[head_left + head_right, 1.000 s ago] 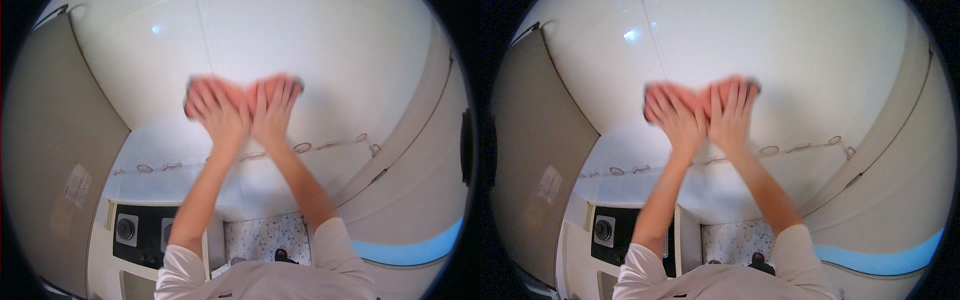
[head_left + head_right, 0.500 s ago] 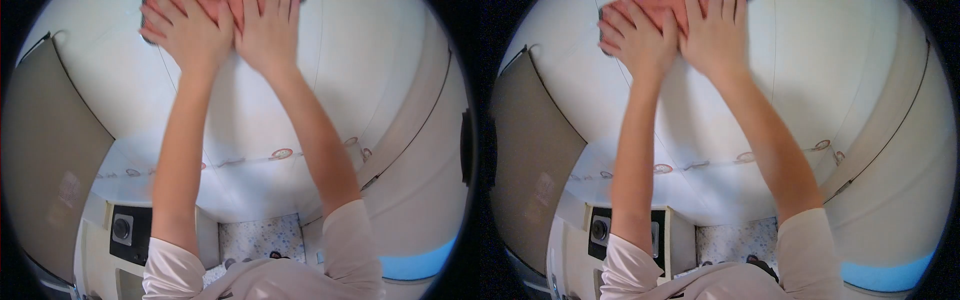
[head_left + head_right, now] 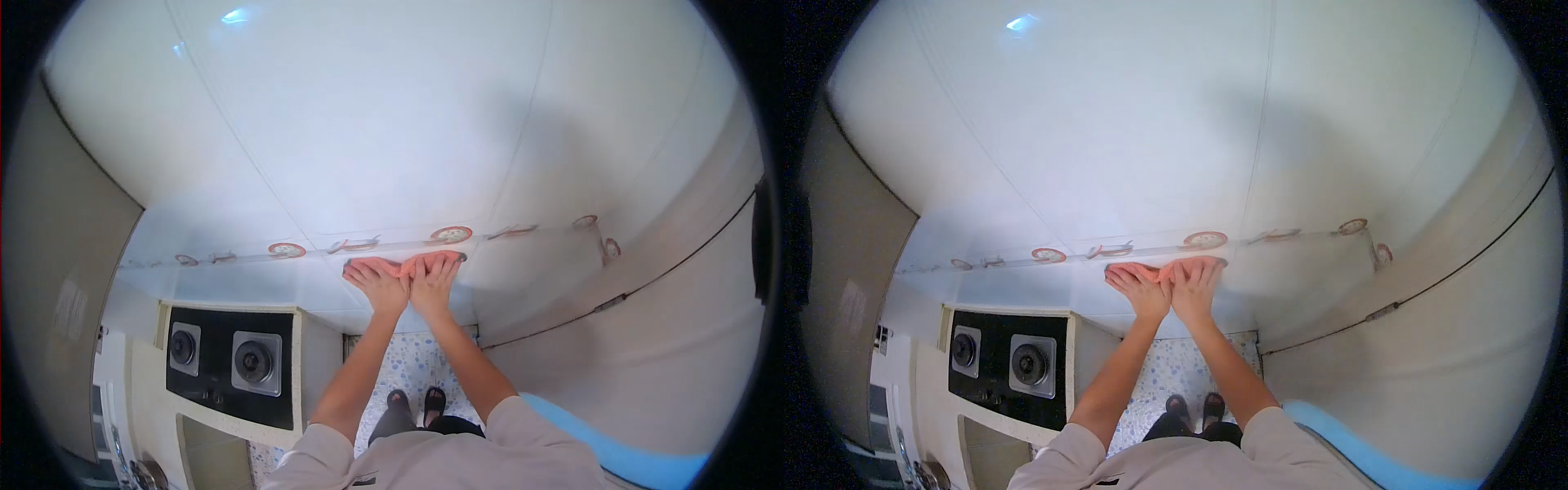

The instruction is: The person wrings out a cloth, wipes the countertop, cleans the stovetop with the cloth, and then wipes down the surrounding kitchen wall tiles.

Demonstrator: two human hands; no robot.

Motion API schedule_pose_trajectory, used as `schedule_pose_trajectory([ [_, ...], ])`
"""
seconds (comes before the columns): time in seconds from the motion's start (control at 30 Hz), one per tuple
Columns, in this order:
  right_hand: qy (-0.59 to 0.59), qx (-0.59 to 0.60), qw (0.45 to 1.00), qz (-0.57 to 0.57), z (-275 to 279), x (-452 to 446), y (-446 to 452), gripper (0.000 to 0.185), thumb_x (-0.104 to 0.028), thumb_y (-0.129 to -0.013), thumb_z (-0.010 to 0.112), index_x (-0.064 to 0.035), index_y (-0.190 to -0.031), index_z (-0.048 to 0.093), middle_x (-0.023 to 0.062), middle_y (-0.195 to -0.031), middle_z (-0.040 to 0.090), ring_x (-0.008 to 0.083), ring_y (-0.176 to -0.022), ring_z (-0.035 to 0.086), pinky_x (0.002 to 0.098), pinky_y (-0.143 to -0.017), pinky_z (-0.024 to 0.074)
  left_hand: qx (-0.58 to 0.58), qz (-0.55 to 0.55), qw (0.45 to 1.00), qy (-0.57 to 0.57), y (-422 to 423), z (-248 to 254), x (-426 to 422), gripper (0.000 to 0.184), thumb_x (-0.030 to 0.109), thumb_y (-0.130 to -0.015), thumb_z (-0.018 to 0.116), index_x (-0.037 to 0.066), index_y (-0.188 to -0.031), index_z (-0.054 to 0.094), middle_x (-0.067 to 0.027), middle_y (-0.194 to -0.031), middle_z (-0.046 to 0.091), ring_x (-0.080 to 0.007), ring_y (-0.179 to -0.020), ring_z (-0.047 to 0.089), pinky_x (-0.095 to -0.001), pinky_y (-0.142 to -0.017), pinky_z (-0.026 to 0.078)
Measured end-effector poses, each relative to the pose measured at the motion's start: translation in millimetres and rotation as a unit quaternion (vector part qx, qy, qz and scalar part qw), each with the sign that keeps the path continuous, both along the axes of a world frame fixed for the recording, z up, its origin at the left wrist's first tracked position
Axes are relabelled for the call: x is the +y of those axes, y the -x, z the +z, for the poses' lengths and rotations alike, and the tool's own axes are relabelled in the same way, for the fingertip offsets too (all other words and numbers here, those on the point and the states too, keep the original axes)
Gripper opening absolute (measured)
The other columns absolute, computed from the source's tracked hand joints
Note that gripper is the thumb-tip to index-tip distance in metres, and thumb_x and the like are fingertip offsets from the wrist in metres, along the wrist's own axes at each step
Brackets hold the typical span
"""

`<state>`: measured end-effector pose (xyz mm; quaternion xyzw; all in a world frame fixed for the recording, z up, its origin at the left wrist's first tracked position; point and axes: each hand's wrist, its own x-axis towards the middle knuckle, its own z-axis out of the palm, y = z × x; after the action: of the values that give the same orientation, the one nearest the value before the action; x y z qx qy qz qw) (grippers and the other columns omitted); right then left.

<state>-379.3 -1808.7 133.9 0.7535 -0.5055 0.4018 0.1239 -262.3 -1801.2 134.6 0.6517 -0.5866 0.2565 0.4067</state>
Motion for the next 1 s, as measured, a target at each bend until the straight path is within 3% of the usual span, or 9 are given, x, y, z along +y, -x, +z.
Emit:
schedule_pose_trajectory([
  [0.13,0.028,-0.026,0.999,-0.018,-10,10,17,0.059,-0.035,-0.084,0.076,-0.0058,-0.133,0.060,0.0353,-0.139,0.042,0.0635,-0.133,0.036,0.0810,-0.109,0.0264,0.041,-0.015,0.998,-0.054,17,-10,9,0.107,0.048,-0.098,0.058,-0.008,-0.161,-0.008,-0.0370,-0.165,-0.017,-0.0664,-0.148,-0.013,-0.0791,-0.115,-0.003],
  [0.27,0.064,-0.093,0.993,-0.026,65,4,36,0.068,-0.034,-0.089,0.073,-0.0008,-0.143,0.050,0.0418,-0.153,0.028,0.0675,-0.141,0.025,0.0817,-0.111,0.0222,0.093,-0.052,0.994,0.006,44,57,-1,0.107,0.048,-0.096,0.061,-0.012,-0.159,0.000,-0.0427,-0.163,-0.012,-0.0690,-0.147,-0.010,-0.0803,-0.113,-0.004],
  [0.33,0.149,-0.109,0.982,-0.039,129,-22,56,0.071,-0.036,-0.093,0.070,0.0006,-0.148,0.044,0.0441,-0.156,0.023,0.0682,-0.142,0.023,0.0819,-0.111,0.0199,0.057,-0.067,0.994,0.066,63,125,-27,0.103,0.049,-0.094,0.063,-0.013,-0.159,0.013,-0.0468,-0.161,-0.005,-0.0716,-0.145,-0.004,-0.0827,-0.111,-0.003],
  [0.47,0.240,-0.068,0.966,-0.070,296,-61,113,0.084,-0.041,-0.095,0.066,0.0011,-0.158,0.031,0.0442,-0.160,0.016,0.0666,-0.146,0.017,0.0803,-0.114,0.0124,0.048,-0.095,0.991,0.081,114,317,-39,0.103,0.051,-0.092,0.063,-0.012,-0.159,0.017,-0.0430,-0.164,0.003,-0.0639,-0.151,-0.004,-0.0801,-0.113,-0.004],
  [0.67,0.356,0.007,0.927,-0.116,547,-89,193,0.084,-0.036,-0.095,0.064,0.0007,-0.161,0.027,0.0433,-0.159,0.020,0.0631,-0.148,0.017,0.0735,-0.119,0.0107,0.006,-0.098,0.944,0.315,184,559,-79,0.079,0.049,-0.098,0.055,-0.007,-0.152,0.039,-0.0371,-0.164,0.020,-0.0624,-0.151,0.008,-0.0803,-0.114,0.005],
  [0.7,0.370,0.006,0.914,-0.165,577,-99,200,0.080,-0.042,-0.101,0.055,0.0032,-0.160,0.026,0.0418,-0.161,0.017,0.0590,-0.151,0.012,0.0700,-0.122,0.0082,0.025,-0.053,0.960,0.274,201,588,-80,0.081,0.045,-0.105,0.041,-0.010,-0.161,0.019,-0.0335,-0.169,0.008,-0.0524,-0.156,0.000,-0.0698,-0.122,-0.003],
  [0.73,0.384,0.004,0.899,-0.212,595,-107,203,0.078,-0.048,-0.107,0.045,0.0058,-0.159,0.025,0.0403,-0.163,0.014,0.0549,-0.154,0.007,0.0666,-0.125,0.0057,0.020,-0.033,0.949,0.312,208,607,-90,0.081,0.045,-0.105,0.042,-0.010,-0.160,0.020,-0.0336,-0.169,0.007,-0.0524,-0.156,0.000,-0.0698,-0.121,-0.002],
  [0.87,0.398,0.002,0.903,-0.159,584,-103,217,0.078,-0.047,-0.106,0.048,0.0058,-0.159,0.025,0.0430,-0.161,0.014,0.0599,-0.151,0.010,0.0696,-0.122,0.0062,0.009,0.011,0.944,0.330,222,602,-93,0.082,0.047,-0.104,0.044,-0.008,-0.161,0.022,-0.0329,-0.169,0.011,-0.0520,-0.156,0.005,-0.0699,-0.121,0.001],
  [1.0,0.321,-0.058,0.941,-0.091,467,-101,231,0.080,-0.039,-0.093,0.067,-0.0034,-0.158,0.035,0.0416,-0.160,0.021,0.0631,-0.149,0.015,0.0733,-0.119,0.0100,0.010,-0.086,0.964,0.252,228,484,-82,0.081,0.046,-0.097,0.058,-0.006,-0.155,0.036,-0.0364,-0.165,0.018,-0.0610,-0.152,0.007,-0.0799,-0.114,0.003],
])
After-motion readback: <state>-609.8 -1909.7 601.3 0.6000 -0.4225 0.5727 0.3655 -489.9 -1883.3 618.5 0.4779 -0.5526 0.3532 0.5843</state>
